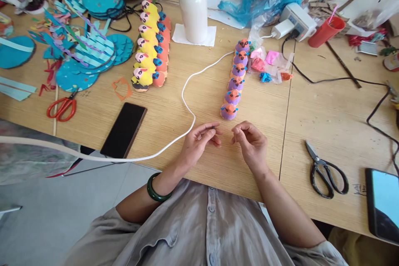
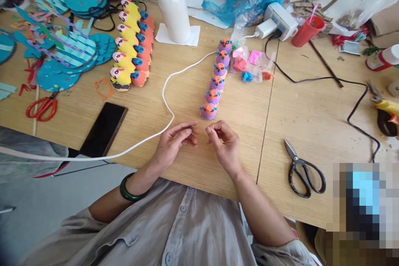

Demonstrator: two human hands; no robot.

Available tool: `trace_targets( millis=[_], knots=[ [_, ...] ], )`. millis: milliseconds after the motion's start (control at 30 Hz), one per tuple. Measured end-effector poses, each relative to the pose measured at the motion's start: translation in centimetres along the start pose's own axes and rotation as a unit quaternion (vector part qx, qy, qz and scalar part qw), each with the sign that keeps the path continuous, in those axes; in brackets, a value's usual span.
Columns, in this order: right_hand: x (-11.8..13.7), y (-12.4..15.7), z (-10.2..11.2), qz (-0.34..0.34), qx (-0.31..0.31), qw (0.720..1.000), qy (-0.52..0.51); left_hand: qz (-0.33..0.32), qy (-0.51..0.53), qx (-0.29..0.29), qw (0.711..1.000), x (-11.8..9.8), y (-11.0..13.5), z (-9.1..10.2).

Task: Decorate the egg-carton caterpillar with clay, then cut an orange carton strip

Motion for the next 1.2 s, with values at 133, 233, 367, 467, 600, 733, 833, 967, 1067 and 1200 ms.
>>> trace_targets(
  millis=[133, 233, 367, 467, 600, 733, 833, 967, 1067, 1200],
  knots=[
    [-0.1, 0.0, 0.0, -0.01, 0.002, 1.0, 0.001, -0.014, -0.014, 0.009, 1.0, -0.1, 0.0, -0.1],
    [-0.5, -0.1, 0.2, -0.037, -0.013, 0.999, -0.015, -0.018, -0.022, 0.019, 0.999, 0.0, 0.0, -0.3],
    [-1.1, -0.1, 0.0, -0.065, -0.005, 0.998, -0.023, -0.023, -0.036, 0.017, 0.999, 0.2, 0.0, -0.2],
    [-1.5, -0.2, 0.1, -0.081, -0.009, 0.996, -0.036, -0.023, -0.042, 0.02, 0.999, 0.2, 0.1, -0.3],
    [-2.3, -0.1, -0.1, -0.106, 0.003, 0.994, -0.027, 0.001, -0.009, 0.029, 1.0, 0.3, 0.3, -0.5],
    [-1.9, 0.0, -0.1, -0.092, -0.001, 0.996, -0.018, 0.067, 0.058, 0.046, 0.995, 0.9, 0.6, -1.3],
    [-1.2, 0.1, -0.4, -0.066, 0.01, 0.998, 0.0, 0.029, 0.021, 0.028, 0.999, 0.4, 0.6, -1.6],
    [-0.6, 0.3, -0.8, -0.047, 0.032, 0.998, 0.0, -0.073, -0.045, 0.03, 0.996, -1.1, 1.1, -2.5],
    [-0.6, 0.4, -1.0, -0.042, 0.043, 0.998, -0.006, -0.157, -0.085, 0.031, 0.984, -2.4, 1.6, -2.7],
    [-1.0, 0.6, -1.3, -0.072, 0.058, 0.996, -0.012, -0.217, -0.124, 0.009, 0.968, -3.2, 1.6, -2.1]
  ],
)
Point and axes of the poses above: each hand's wrist, its own y-axis away from the middle knuckle, its own z-axis out of the back of the hand, x = y × z, the point moved 10 cm from there along -y, towards the middle knuckle, and after that the axes turned 15 degrees about -x, right-handed, at the moved point
